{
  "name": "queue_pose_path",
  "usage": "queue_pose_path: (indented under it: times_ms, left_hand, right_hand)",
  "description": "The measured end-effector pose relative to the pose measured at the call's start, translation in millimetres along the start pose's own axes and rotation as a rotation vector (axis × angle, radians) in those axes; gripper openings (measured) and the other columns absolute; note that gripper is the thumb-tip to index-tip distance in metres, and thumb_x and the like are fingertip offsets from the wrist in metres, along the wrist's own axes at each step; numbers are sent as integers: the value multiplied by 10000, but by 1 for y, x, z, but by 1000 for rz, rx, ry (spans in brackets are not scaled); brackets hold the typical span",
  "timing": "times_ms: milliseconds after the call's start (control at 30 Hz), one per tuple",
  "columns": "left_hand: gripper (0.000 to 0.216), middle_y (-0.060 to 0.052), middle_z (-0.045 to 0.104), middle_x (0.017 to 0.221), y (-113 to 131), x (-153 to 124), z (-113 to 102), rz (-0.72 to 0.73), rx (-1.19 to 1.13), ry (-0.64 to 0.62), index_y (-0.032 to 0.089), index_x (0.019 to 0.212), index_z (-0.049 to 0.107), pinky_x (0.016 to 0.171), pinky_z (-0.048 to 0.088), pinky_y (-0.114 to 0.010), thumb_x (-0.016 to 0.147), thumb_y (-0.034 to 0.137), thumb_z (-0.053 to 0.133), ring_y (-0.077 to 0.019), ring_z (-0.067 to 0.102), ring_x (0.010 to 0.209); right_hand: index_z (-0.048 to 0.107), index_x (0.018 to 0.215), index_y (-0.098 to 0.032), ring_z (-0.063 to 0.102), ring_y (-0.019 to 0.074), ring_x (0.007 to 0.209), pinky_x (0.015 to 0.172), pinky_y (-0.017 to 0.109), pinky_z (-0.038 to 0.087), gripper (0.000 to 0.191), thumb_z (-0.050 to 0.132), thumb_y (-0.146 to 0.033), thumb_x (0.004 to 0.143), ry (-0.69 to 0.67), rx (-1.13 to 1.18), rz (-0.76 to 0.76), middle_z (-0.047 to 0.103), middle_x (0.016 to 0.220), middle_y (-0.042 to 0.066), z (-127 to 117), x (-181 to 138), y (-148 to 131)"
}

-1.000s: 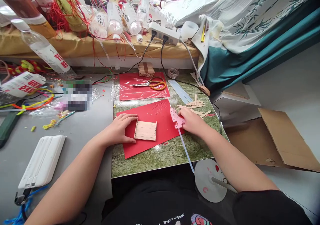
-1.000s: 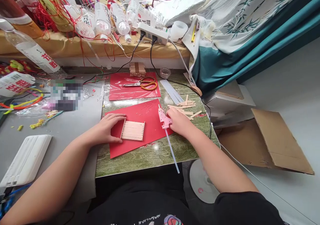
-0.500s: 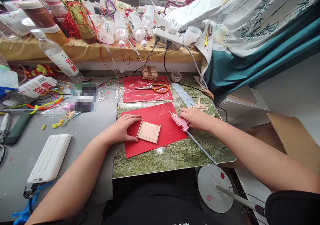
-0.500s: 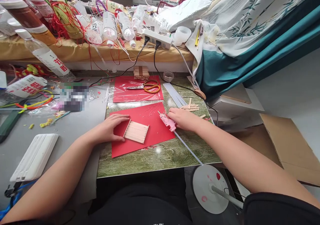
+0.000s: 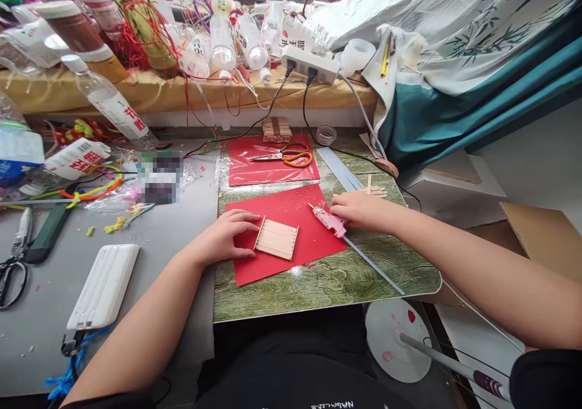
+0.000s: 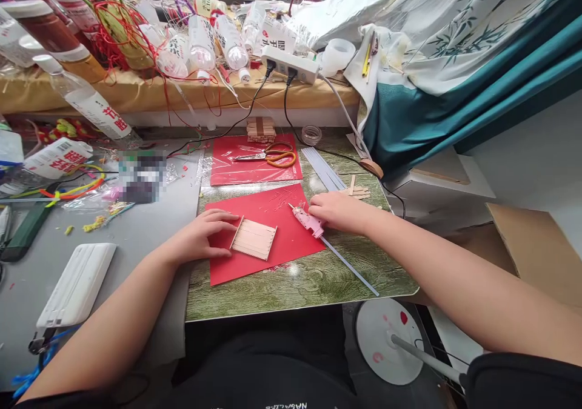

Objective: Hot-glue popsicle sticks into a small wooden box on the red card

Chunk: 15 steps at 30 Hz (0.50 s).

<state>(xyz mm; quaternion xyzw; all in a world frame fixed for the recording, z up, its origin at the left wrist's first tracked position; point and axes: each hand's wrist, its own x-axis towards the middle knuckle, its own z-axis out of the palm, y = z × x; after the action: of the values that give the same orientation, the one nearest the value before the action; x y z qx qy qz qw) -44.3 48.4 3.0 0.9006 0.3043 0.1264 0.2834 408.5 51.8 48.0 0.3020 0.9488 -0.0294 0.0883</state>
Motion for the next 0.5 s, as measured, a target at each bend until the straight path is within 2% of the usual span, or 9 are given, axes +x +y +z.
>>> queue_pose_path:
  times_ms: [333, 433, 500]
  left_hand:
    - [388, -60, 702, 1394, 3, -1, 0, 58, -10, 35, 287, 1216, 752, 1135, 467, -485, 884, 476, 823, -297, 590, 1309]
    - [407, -62, 701, 1398, 3, -1, 1, 53, -12, 41, 291, 1251, 743, 1133, 470, -488, 893, 471, 813, -300, 592, 1311]
    - [466, -64, 696, 1409, 3, -1, 1, 47, -7, 35, 296, 1306, 724, 1139, 466, -495, 889, 482, 815, -304, 590, 1317]
  right_hand:
    - [712, 1136, -165, 654, 314, 1006, 825, 422, 488, 311, 815, -246, 854, -35, 95, 76, 695, 1121, 141, -1, -6, 4]
    - [717, 1202, -163, 648, 365, 1127, 937, 509, 513, 402, 829, -255, 827, 83, 170, 149, 688, 1232, 168, -7, -13, -21]
    - [695, 1280, -182, 623, 365, 1222, 1036, 546, 505, 414, 774, -279, 885, 246, 299, 241, 673, 1301, 165, -11, -15, -59]
